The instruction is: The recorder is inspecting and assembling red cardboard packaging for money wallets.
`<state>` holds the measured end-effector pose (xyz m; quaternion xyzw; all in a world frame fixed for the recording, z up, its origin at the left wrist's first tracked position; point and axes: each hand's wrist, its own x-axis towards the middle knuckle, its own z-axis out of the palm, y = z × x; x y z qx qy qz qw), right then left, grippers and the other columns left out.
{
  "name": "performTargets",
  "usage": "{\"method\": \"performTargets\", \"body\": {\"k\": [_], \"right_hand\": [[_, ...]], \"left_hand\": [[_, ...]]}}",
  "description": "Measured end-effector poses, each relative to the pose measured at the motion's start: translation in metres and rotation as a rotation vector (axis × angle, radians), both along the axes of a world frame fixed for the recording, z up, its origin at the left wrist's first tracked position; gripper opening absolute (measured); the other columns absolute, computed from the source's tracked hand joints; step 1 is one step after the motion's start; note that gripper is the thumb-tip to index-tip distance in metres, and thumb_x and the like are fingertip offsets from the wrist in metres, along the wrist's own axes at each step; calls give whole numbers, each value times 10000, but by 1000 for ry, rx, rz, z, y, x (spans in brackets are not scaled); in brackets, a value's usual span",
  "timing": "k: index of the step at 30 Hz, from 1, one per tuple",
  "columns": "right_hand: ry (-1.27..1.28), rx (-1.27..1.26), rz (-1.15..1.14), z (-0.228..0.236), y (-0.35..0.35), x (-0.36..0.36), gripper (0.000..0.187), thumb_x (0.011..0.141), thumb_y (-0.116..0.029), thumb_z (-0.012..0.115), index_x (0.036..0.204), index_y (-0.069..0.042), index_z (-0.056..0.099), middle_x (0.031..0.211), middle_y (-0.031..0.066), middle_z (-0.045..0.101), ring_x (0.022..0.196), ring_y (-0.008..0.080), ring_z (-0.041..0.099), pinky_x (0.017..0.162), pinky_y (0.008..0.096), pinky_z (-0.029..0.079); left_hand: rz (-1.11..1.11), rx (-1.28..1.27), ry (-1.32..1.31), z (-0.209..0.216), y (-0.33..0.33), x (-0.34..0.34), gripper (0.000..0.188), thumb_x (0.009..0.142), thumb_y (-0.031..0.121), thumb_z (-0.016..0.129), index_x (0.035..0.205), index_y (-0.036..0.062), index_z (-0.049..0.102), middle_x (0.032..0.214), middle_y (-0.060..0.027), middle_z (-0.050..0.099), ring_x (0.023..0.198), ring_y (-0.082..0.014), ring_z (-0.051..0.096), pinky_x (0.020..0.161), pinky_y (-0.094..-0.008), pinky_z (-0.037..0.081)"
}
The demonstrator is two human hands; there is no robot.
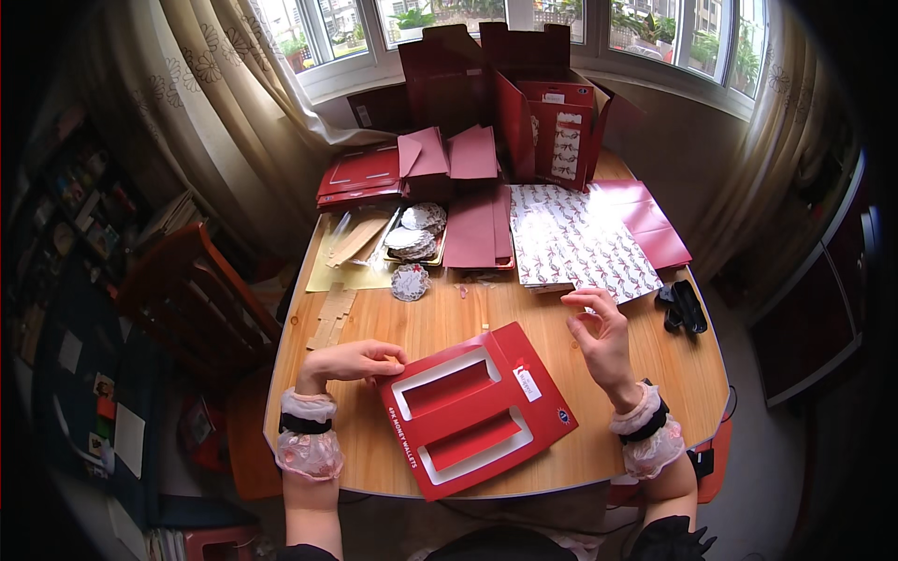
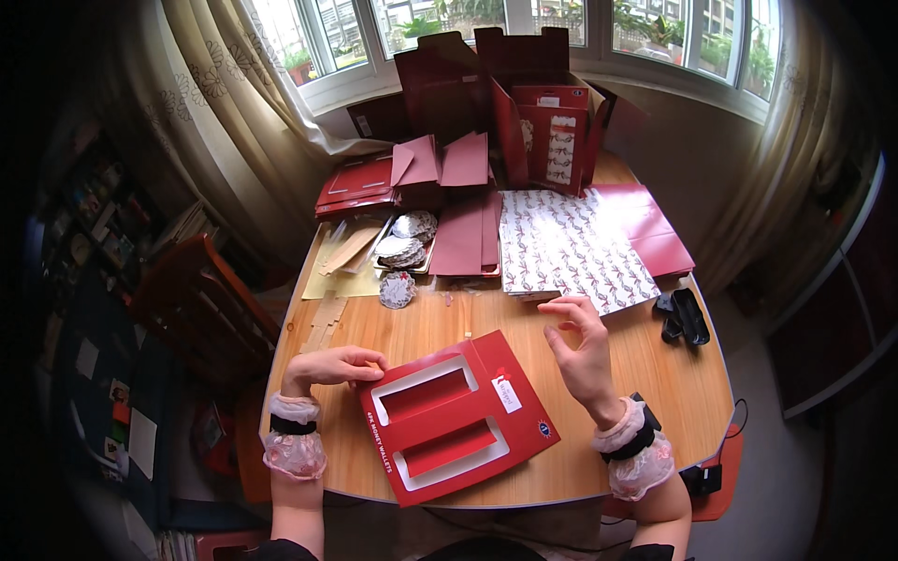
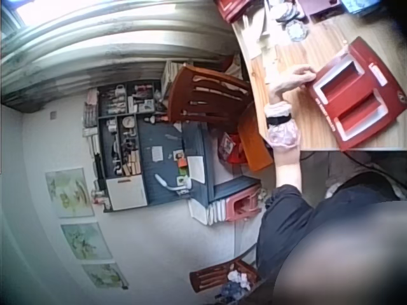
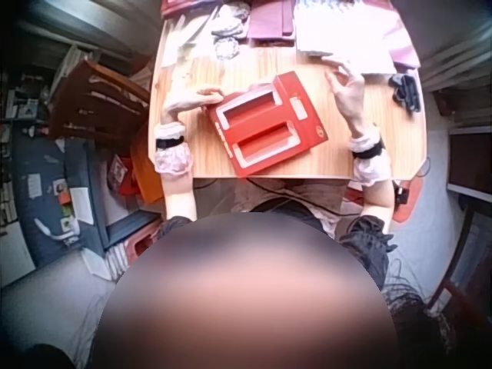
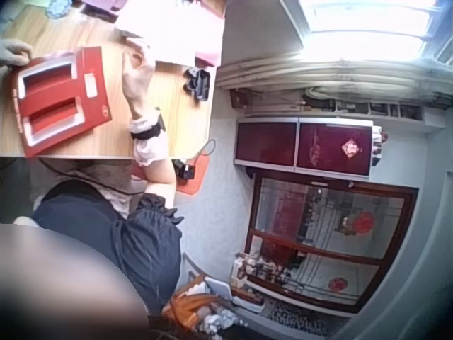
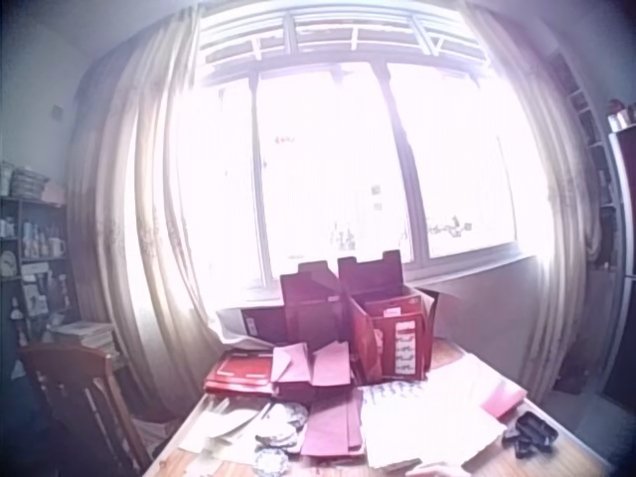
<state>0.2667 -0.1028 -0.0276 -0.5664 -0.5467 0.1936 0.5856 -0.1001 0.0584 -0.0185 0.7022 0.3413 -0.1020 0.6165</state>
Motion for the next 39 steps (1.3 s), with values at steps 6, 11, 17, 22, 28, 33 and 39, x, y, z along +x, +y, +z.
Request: {"method": "performTargets", "body": {"k": [6,11,17,22,28,33,39], "right_hand": [[4,4,7,-1,-2,3,230,865,57,631,1056,-44,714,1109,68,625,1038,181,612,830,272,502],[103,-146,176,-17,-1,0,152,905,45,620,1024,3,703,943,68,665,839,136,671,741,268,542],[14,-229,289,-15,-3,-9,130,900,26,644,1004,13,721,924,90,690,814,151,691,712,268,555],[-78,-195,266,-11,-1,-12,131,892,33,643,997,14,718,909,96,687,808,166,697,711,271,555],[-50,-196,237,-17,-2,-7,121,893,42,627,977,20,712,900,94,685,800,164,700,712,270,557],[-43,-235,232,-19,-1,-7,120,888,42,633,976,22,712,897,92,685,804,157,700,716,268,558],[-72,-240,242,-20,-2,-7,124,876,50,640,969,18,716,884,86,677,786,148,691,705,258,544]], "left_hand": [[27,84,71,14,-1,-1,231,968,277,679,1030,59,723,891,5,704,806,-64,644,678,-228,515],[189,713,-167,14,-28,40,201,940,201,682,1014,19,721,895,-93,745,764,-155,699,671,-294,545],[28,877,-292,3,-46,64,237,905,218,700,1091,71,696,904,-100,720,868,-242,691,767,-366,548],[-14,967,-177,3,-45,55,286,856,224,744,1107,92,707,893,-90,726,783,-227,704,719,-346,551],[84,993,152,28,-52,31,356,790,213,696,1108,62,648,850,-150,717,831,-344,697,754,-439,540],[210,1022,405,27,-47,3,343,731,156,694,1021,19,574,849,-211,702,864,-396,686,781,-477,536],[354,1050,457,28,-40,-11,381,698,155,733,1017,25,572,849,-200,697,863,-385,686,774,-463,541]]}}
